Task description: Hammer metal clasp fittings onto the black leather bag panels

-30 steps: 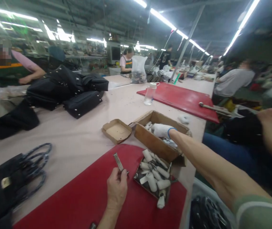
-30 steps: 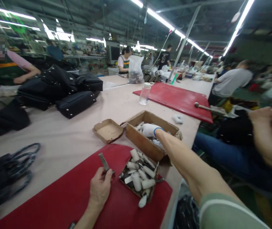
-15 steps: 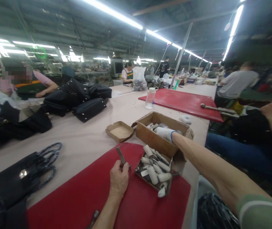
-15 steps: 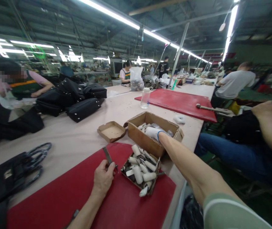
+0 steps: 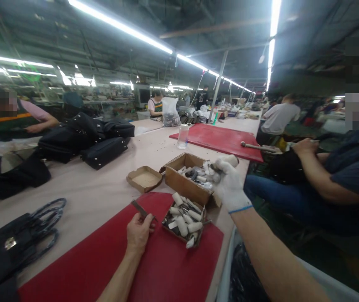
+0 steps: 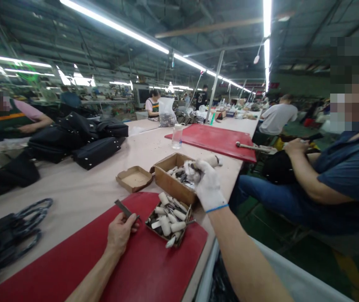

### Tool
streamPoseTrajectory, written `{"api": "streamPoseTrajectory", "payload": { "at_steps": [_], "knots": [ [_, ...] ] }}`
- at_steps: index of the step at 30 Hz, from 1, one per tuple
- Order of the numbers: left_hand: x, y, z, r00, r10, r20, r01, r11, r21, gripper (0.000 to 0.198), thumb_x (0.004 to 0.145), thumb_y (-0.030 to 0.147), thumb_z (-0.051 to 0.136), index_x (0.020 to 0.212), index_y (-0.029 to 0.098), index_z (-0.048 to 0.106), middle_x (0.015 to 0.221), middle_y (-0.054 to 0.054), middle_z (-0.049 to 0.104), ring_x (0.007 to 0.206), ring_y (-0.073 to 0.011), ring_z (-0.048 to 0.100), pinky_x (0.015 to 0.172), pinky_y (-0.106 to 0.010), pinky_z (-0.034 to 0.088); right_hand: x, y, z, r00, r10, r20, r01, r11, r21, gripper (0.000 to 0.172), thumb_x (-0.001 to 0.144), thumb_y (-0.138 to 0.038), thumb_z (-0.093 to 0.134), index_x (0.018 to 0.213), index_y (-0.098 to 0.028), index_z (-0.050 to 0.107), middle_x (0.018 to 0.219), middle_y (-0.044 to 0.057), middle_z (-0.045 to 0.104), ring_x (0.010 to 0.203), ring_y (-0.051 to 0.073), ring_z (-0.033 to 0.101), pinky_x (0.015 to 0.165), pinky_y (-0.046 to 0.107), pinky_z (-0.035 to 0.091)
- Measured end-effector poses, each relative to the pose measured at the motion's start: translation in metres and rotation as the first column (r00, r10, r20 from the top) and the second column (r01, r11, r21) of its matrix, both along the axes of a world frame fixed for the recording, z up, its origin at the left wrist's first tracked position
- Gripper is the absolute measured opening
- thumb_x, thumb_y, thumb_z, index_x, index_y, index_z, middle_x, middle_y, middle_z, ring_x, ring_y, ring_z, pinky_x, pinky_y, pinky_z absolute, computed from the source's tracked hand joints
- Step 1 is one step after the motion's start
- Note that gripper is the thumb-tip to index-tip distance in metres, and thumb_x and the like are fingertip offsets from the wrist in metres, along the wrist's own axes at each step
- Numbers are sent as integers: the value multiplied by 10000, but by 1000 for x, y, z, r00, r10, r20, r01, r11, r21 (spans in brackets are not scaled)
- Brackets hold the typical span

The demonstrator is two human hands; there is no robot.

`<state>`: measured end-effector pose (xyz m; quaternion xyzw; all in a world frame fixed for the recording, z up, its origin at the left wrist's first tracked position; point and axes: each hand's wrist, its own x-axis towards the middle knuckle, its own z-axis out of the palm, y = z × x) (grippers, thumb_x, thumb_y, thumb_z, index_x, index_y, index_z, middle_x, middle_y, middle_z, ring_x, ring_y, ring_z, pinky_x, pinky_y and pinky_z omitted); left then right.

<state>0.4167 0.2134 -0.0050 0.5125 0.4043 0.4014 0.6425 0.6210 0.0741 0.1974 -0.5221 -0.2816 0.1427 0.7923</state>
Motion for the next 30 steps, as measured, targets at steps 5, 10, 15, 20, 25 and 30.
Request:
{"api": "streamPoseTrajectory", "payload": {
  "at_steps": [5,10,15,20,25,30],
  "knots": [
    [-51,-27,66,946,106,307,-30,970,-243,350,578,285,829,797,130,603,694,-11,702,577,-144,683,591,-256,595,-107,-55,-24,969,87,-233,-64,992,106,351,711,-378,779,692,-221,466,626,-50,491,491,81,442,421,183,418],
    [-140,-103,132,861,217,461,-40,930,-364,223,721,146,749,871,152,584,779,-19,740,650,-175,741,633,-282,629,-210,-92,-49,851,244,-465,-179,967,180,349,708,-296,875,752,-204,541,694,-51,541,560,68,453,543,178,487],
    [-208,-186,150,724,438,532,-150,854,-499,92,779,64,705,807,112,633,800,-73,749,677,-189,752,618,-265,642,-287,-117,-58,796,340,-500,-263,940,219,410,697,-251,899,681,-191,494,677,-51,512,606,78,471,614,204,499],
    [-245,-234,144,625,572,531,-250,791,-558,72,838,63,647,792,112,621,827,-94,751,700,-199,756,611,-290,652,-339,-136,-62,791,368,-489,-305,930,208,407,723,-323,893,690,-202,506,682,-44,563,646,109,524,700,285,561],
    [-265,-267,141,601,579,550,-300,802,-516,115,818,97,698,817,135,589,850,-83,748,734,-202,759,626,-290,649,-371,-152,-61,738,396,-547,-344,918,200,444,653,-347,929,655,-200,511,658,-51,586,660,121,563,703,299,591],
    [-280,-288,144,589,558,585,-299,823,-483,144,826,130,717,836,154,575,865,-74,753,734,-198,761,648,-307,655,-389,-165,-55,710,440,-549,-391,895,212,414,645,-321,921,631,-195,527,644,-47,576,632,114,546,629,256,549]
  ]
}}
